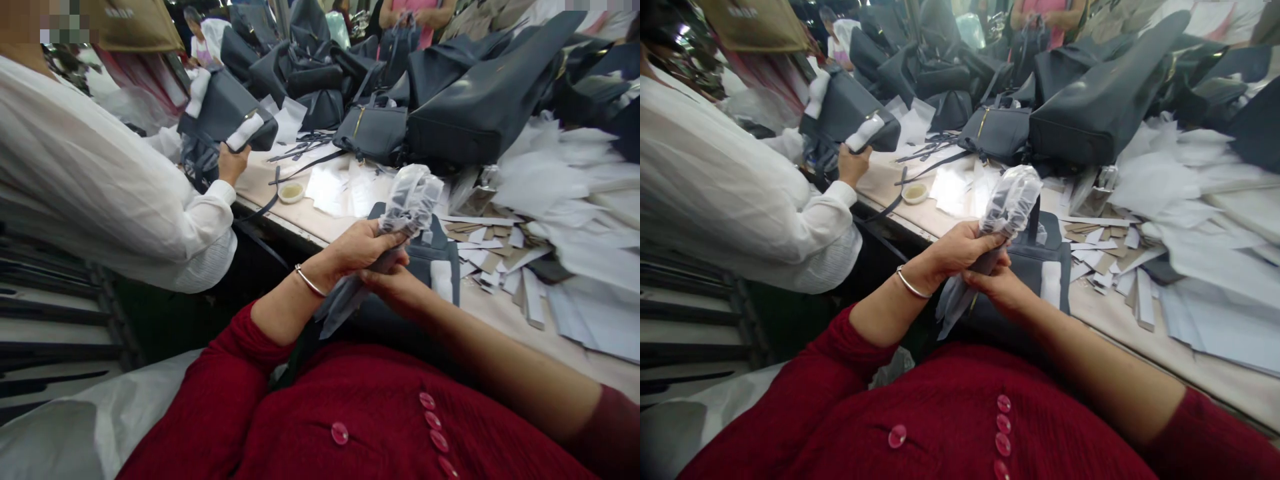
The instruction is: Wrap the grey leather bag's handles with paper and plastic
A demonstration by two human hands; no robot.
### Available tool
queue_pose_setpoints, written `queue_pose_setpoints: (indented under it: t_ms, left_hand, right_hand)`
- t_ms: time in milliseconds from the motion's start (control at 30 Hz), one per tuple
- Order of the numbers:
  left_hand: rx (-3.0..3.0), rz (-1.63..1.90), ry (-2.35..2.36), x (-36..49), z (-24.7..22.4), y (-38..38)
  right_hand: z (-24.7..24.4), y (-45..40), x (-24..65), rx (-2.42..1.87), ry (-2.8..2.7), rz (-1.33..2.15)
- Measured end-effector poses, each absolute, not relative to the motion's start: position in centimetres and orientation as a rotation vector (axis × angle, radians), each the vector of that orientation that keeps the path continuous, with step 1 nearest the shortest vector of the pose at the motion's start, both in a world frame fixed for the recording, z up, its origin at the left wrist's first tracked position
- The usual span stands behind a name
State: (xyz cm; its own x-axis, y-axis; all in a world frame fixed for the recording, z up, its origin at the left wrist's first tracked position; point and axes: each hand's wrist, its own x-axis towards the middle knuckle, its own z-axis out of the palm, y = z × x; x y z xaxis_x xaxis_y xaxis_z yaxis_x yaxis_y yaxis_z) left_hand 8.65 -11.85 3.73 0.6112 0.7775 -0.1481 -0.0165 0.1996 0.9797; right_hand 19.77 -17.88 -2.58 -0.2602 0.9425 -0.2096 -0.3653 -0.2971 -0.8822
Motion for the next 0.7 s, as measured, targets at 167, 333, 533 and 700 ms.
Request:
queue_pose_setpoints:
  t_ms: [167, 333, 533, 700]
  left_hand:
    - [1.398, 0.73, 0.683, 7.5, 4.0, -10.8]
    - [1.489, 0.374, 0.657, 3.2, 1.0, -11.2]
    - [1.345, 0.368, 0.783, 4.8, -0.4, -12.2]
    - [1.394, 0.467, 0.705, 5.4, -0.2, -11.6]
  right_hand:
    - [-0.8, -16.9, 20.0, -0.952, -0.926, 1.66]
    - [1.4, -15.2, 22.8, -1.039, -0.852, 1.448]
    - [0.2, -14.5, 22.4, -1.103, -0.96, 1.375]
    - [-0.2, -14.6, 22.6, -1.136, -0.996, 1.374]
